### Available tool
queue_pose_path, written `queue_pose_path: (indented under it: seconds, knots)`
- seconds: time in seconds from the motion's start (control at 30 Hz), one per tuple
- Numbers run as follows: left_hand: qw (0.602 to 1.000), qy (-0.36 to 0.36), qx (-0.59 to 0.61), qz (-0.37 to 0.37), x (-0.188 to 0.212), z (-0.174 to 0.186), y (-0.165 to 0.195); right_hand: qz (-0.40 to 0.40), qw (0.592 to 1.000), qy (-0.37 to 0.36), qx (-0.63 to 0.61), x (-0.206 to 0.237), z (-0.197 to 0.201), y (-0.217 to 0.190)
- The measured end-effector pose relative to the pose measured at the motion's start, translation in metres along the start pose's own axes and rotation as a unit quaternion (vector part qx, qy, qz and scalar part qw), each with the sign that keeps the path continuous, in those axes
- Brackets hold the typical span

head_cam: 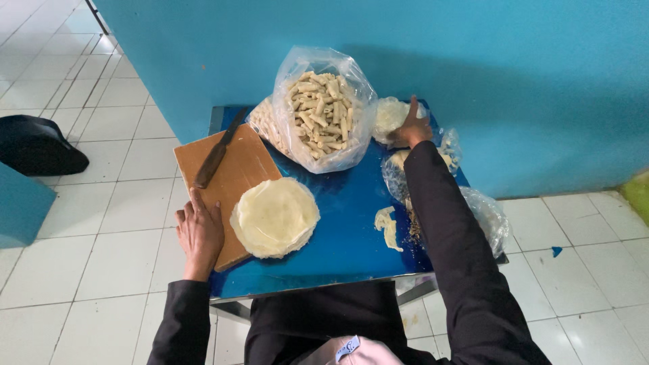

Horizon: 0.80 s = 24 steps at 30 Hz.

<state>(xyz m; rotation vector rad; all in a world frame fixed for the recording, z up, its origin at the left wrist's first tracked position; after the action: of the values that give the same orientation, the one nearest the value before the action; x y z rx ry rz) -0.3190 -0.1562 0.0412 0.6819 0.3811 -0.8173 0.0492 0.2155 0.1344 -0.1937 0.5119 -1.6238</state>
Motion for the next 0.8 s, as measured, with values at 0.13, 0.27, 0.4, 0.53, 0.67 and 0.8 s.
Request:
queue_pose_path:
  seconds: [0.13,0.27,0.4,0.53,0.67,0.8]
  knots:
    - [1.0,0.001,0.015,-0.015,0.001,0.001,0.001,-0.024,0.926,0.015,-0.376,-0.01,-0.007,0.006]
    - [1.0,0.011,0.019,-0.016,0.003,0.004,0.002,-0.126,0.835,-0.015,-0.536,-0.014,-0.015,0.024]
    - [1.0,0.009,0.004,-0.015,0.006,0.004,0.006,0.032,0.902,-0.091,-0.421,-0.005,-0.014,0.017]
    - [1.0,0.016,-0.011,-0.021,0.015,0.005,0.011,0.175,0.975,-0.032,0.13,0.035,-0.017,0.009]
    - [0.999,0.032,-0.007,-0.028,0.019,0.008,0.016,0.285,0.928,0.127,0.205,0.07,-0.024,-0.002]
    - [1.0,0.017,0.01,-0.02,0.02,0.009,0.017,0.341,0.921,0.181,0.053,0.083,-0.037,-0.008]
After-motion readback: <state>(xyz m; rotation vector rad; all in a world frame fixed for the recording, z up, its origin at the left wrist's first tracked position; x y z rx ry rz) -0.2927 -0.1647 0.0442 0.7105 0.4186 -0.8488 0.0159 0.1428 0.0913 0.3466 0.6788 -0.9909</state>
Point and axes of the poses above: each hand's wrist, its own x-axis away from the middle knuckle, its own z-axis out of the back of the hand, y = z × x, the point moved 2 cm from there along -x, towards the middle knuckle, and after that the axes turned 15 degrees about y, right-handed, at the moved point
